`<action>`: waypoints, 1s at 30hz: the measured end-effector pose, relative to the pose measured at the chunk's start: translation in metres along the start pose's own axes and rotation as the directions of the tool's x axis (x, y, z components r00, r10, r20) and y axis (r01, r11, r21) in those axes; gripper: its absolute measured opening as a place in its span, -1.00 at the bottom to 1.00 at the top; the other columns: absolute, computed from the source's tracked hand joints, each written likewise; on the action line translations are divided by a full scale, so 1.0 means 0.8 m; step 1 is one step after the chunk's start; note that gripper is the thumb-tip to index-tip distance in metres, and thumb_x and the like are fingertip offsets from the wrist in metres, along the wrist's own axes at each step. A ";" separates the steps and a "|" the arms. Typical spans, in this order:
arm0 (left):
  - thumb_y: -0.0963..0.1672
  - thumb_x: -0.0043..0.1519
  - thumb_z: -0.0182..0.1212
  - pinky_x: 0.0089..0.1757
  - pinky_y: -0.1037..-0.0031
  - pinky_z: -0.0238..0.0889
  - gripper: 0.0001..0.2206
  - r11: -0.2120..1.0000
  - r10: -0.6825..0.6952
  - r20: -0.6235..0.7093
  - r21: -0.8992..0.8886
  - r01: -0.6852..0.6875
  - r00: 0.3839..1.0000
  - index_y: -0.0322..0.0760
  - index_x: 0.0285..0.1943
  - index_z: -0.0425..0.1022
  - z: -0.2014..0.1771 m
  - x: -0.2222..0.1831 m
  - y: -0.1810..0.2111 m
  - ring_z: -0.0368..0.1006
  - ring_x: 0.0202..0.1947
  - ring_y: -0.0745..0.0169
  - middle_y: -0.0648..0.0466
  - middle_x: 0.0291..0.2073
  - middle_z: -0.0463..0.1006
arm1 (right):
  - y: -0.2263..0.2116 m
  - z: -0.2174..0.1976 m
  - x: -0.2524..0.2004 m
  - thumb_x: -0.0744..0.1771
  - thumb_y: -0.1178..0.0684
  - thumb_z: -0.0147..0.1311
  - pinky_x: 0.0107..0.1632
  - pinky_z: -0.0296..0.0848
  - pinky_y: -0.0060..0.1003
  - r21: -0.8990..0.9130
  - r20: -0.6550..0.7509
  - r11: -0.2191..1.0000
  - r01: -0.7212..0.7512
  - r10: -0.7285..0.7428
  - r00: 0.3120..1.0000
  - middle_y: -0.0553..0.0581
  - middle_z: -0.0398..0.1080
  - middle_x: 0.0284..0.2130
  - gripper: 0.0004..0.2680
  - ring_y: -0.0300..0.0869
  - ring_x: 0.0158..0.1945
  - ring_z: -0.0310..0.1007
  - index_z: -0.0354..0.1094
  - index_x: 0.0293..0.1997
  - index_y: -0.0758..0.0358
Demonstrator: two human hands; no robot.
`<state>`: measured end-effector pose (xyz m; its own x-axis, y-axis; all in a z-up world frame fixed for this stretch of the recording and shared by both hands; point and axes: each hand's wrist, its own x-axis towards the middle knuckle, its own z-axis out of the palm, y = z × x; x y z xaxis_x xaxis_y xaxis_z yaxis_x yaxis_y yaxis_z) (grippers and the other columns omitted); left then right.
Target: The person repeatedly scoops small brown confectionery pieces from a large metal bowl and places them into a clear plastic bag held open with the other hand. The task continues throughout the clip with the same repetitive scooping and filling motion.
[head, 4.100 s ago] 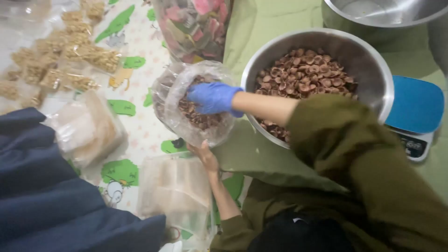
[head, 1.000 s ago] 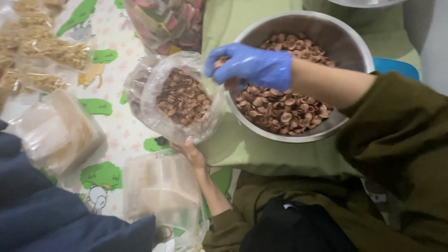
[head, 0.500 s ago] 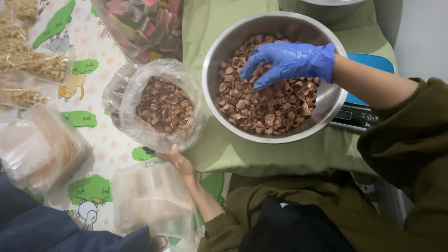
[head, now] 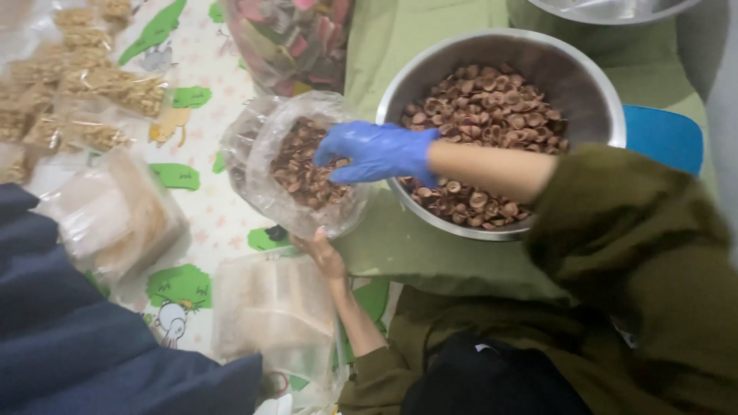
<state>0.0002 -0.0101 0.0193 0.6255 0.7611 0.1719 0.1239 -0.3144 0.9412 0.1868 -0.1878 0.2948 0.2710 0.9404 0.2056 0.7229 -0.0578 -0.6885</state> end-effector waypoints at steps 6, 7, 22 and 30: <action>0.01 0.39 -0.01 0.43 0.12 -0.62 -0.31 0.996 -0.005 0.011 -0.084 0.006 1.000 -0.16 0.64 -0.25 -0.002 0.002 -0.015 -0.47 0.57 -0.06 -0.17 0.57 -0.34 | 0.081 0.096 0.100 0.15 -0.38 0.38 0.14 0.49 0.12 -0.279 0.154 0.887 -0.367 0.419 0.895 0.20 0.48 0.03 -0.45 0.09 0.16 0.48 0.39 0.19 -0.02; 0.01 0.39 -0.01 0.43 0.12 -0.62 -0.31 0.997 -0.003 0.008 -0.083 0.004 1.000 -0.16 0.64 -0.25 -0.003 0.002 -0.007 -0.47 0.57 -0.06 -0.17 0.57 -0.34 | 0.076 0.099 0.101 0.15 -0.38 0.38 0.14 0.49 0.12 -0.279 0.154 0.889 -0.363 0.415 0.897 0.20 0.48 0.03 -0.45 0.09 0.16 0.48 0.39 0.19 -0.02; 0.04 0.34 0.00 0.39 -0.13 -0.40 -0.31 0.990 0.049 0.034 -0.133 -0.045 0.998 -0.06 0.60 -0.26 -0.002 -0.004 -0.027 -0.25 0.48 -0.13 -0.10 0.44 -0.16 | 0.049 0.122 0.098 0.13 -0.12 0.41 0.16 0.46 0.21 -0.410 0.252 0.794 -0.450 0.572 0.780 0.36 0.12 0.27 -0.36 0.37 0.17 0.40 0.24 0.38 -0.39; 0.02 0.31 -0.01 0.38 -0.10 -0.30 -0.33 0.984 0.066 0.030 -0.165 -0.060 0.997 -0.02 0.58 -0.22 -0.004 -0.011 0.041 -0.17 0.47 -0.11 -0.08 0.42 -0.10 | 0.058 0.123 0.100 0.11 -0.23 0.35 0.19 0.43 0.20 -0.394 0.245 0.795 -0.461 0.574 0.781 0.25 0.09 0.37 -0.45 0.27 0.27 0.34 0.37 0.26 -0.41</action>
<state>-0.0039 -0.0251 0.0496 0.6549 0.7215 0.2247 -0.0429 -0.2614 0.9643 0.1795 -0.0822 0.2111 0.4710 0.7835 -0.4053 0.7003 -0.6115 -0.3682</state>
